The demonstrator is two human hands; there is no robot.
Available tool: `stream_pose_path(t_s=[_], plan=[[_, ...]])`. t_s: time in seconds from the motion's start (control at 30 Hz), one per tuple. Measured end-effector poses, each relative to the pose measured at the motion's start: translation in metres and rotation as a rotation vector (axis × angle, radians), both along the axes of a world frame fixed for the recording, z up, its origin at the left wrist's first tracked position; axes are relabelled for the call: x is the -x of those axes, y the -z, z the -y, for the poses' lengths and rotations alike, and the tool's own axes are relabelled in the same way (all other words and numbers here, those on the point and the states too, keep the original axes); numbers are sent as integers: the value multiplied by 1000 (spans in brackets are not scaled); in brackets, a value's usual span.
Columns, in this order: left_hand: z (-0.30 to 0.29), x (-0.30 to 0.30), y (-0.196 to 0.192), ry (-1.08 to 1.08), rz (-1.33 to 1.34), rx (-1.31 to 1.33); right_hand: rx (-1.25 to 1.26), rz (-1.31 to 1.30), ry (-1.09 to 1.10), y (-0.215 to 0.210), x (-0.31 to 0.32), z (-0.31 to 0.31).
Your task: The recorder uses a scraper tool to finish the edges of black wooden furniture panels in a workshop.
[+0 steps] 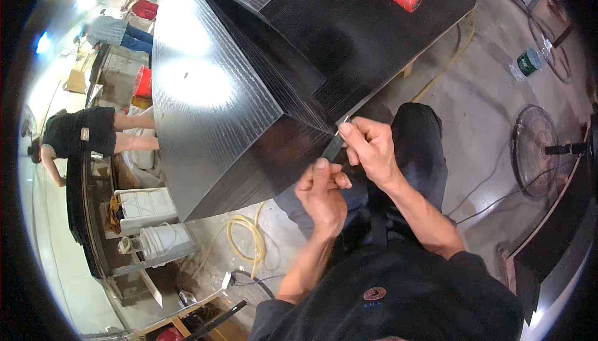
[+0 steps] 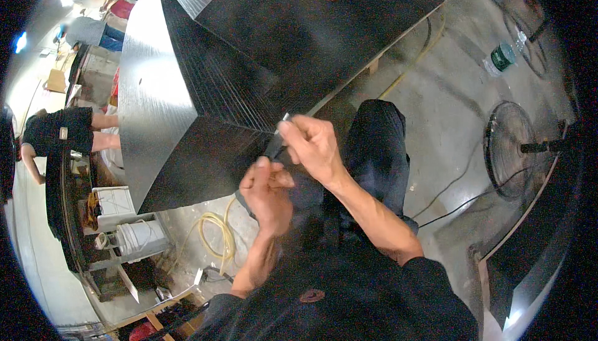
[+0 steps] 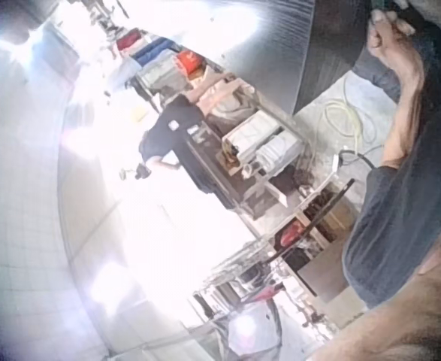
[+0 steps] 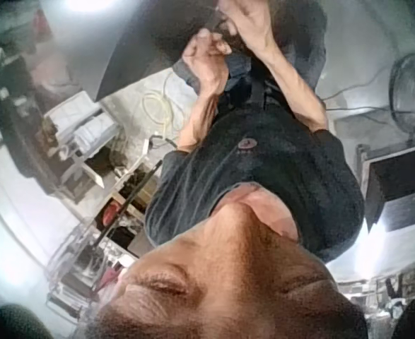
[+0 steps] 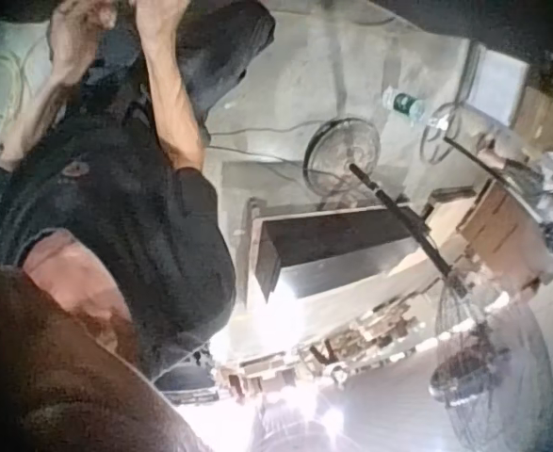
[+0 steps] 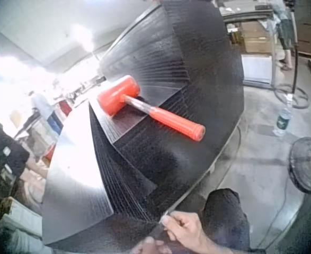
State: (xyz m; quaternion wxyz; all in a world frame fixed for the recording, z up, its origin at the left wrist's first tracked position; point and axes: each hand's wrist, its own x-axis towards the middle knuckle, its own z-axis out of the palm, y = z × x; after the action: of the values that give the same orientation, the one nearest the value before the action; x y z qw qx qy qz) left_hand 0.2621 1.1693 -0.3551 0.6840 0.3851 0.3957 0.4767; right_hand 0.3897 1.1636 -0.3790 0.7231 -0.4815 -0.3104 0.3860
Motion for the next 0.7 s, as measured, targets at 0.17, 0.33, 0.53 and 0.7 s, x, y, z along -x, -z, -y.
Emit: stream_pose_path(t_s=[0.17, 0.33, 0.53, 0.7], plan=[[5, 4, 3, 20, -15, -35, 38, -18, -45, -20, -5, 6], [-8, -2, -24, 42, 95, -210, -113, 162, -39, -52, -14, -7], [-4, -4, 41, -62, -111, 94, 112, -95, 44, 53, 3, 5], [-2, 1, 64, 58, -261, 190, 299, -152, 64, 73, 10, 14]])
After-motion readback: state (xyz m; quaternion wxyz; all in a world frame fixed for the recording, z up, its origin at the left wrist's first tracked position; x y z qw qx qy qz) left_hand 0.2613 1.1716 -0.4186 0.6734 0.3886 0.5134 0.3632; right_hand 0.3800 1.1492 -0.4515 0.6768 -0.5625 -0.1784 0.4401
